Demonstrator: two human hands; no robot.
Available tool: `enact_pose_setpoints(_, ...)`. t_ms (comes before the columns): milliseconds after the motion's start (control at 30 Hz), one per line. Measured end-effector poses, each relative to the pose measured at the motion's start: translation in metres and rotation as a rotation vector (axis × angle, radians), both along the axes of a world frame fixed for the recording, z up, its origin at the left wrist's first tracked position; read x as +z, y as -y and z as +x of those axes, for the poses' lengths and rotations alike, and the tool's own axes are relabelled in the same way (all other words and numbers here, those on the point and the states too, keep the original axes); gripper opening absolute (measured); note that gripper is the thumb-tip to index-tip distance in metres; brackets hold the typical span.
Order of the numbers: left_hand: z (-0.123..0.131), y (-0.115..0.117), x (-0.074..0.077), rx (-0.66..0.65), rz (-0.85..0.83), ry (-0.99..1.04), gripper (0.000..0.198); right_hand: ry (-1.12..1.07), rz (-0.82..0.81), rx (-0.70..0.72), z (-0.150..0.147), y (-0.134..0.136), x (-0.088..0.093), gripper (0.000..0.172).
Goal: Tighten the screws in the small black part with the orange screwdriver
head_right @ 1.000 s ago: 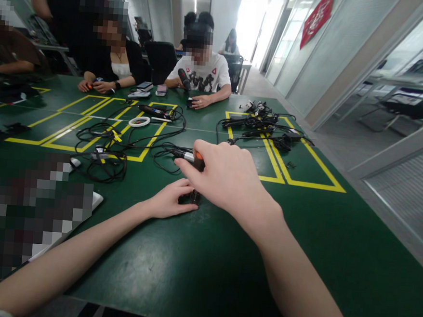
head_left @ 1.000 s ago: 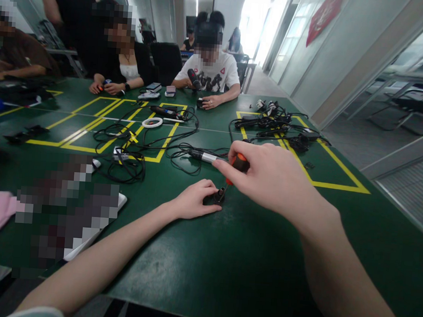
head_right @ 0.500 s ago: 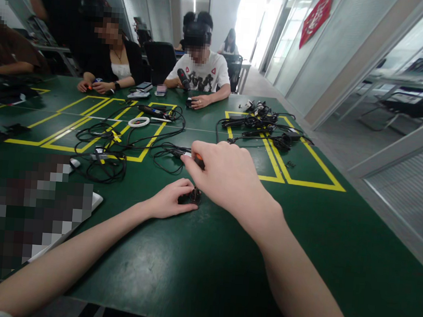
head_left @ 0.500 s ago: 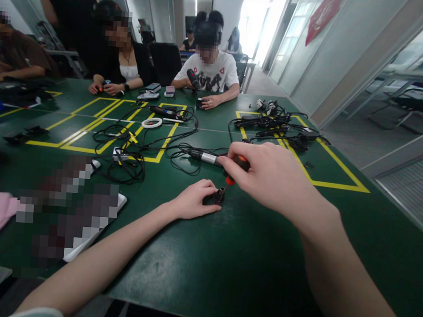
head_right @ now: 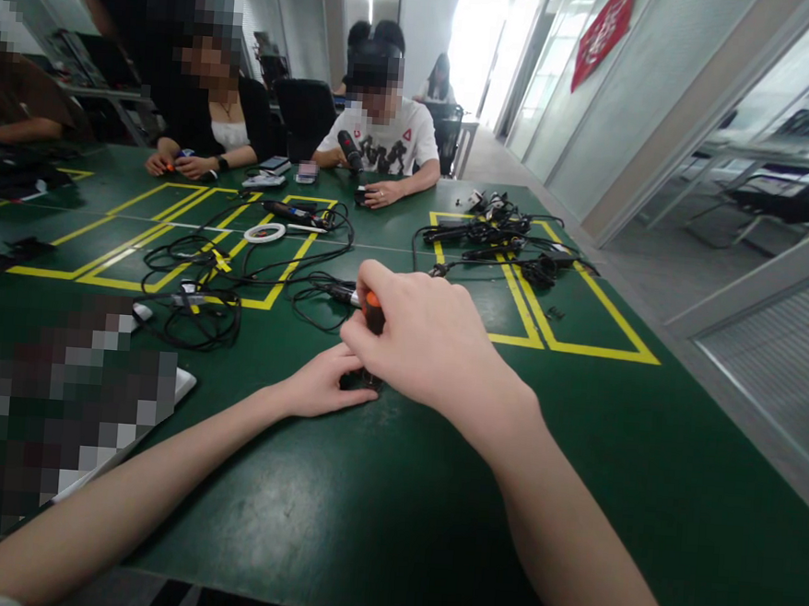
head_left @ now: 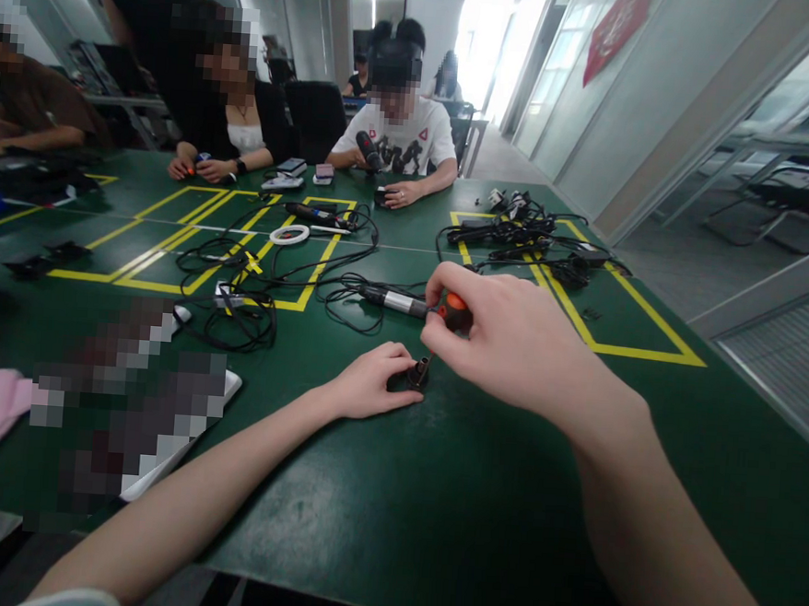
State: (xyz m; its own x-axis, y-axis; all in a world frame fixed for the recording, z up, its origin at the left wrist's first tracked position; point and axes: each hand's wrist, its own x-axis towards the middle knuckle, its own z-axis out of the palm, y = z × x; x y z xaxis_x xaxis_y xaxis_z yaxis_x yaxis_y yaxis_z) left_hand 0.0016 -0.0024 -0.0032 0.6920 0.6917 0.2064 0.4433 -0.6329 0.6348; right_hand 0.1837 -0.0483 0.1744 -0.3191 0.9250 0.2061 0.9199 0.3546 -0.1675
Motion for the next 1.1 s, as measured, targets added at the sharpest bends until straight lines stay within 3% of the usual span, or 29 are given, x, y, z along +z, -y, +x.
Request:
enact_pose_setpoints(133, 0.0001, 0.0001, -0.0001, 0.005, -0.001, 0.002, 0.026, 0.0, 0.01, 0.015, 0.0004, -0.0007, -0.0001, 0.019)
enact_pose_setpoints(267, -0.0003, -0.0001, -0.0005, 0.003, -0.006, 0.004, 0.026, 0.036, -0.023, -0.015, -0.001, -0.002, 0.0018, 0.036)
enact_pose_setpoints(400, -0.0004, -0.0006, -0.0015, 0.002, 0.0, 0.006, 0.027, 0.005, -0.005, -0.001, -0.0004, -0.001, 0.0004, 0.016)
enact_pose_setpoints(500, -0.0002, -0.0008, -0.002, 0.008, 0.0, 0.006, 0.027, -0.009, 0.0, 0.012, -0.0007, -0.0002, 0.0004, 0.013)
enact_pose_setpoints(667, -0.0003, -0.0005, -0.0012, -0.003, -0.003, 0.007, 0.029, 0.069, -0.025, -0.035, -0.0029, -0.0003, 0.0031, 0.04)
enact_pose_setpoints(800, -0.0006, -0.0009, -0.0016, 0.0, -0.001, 0.005, 0.029, 0.039, -0.008, -0.011, -0.0008, 0.0, 0.0007, 0.018)
enact_pose_setpoints(967, -0.0005, -0.0013, -0.0037, -0.001, -0.001, 0.021, 0.027, 0.019, 0.009, 0.007, 0.0019, 0.0, -0.0001, 0.011)
enact_pose_setpoints(1100, -0.0009, -0.0007, -0.0037, 0.011, -0.009, 0.019, 0.027, 0.098, -0.026, -0.031, 0.0007, 0.0008, 0.0034, 0.031)
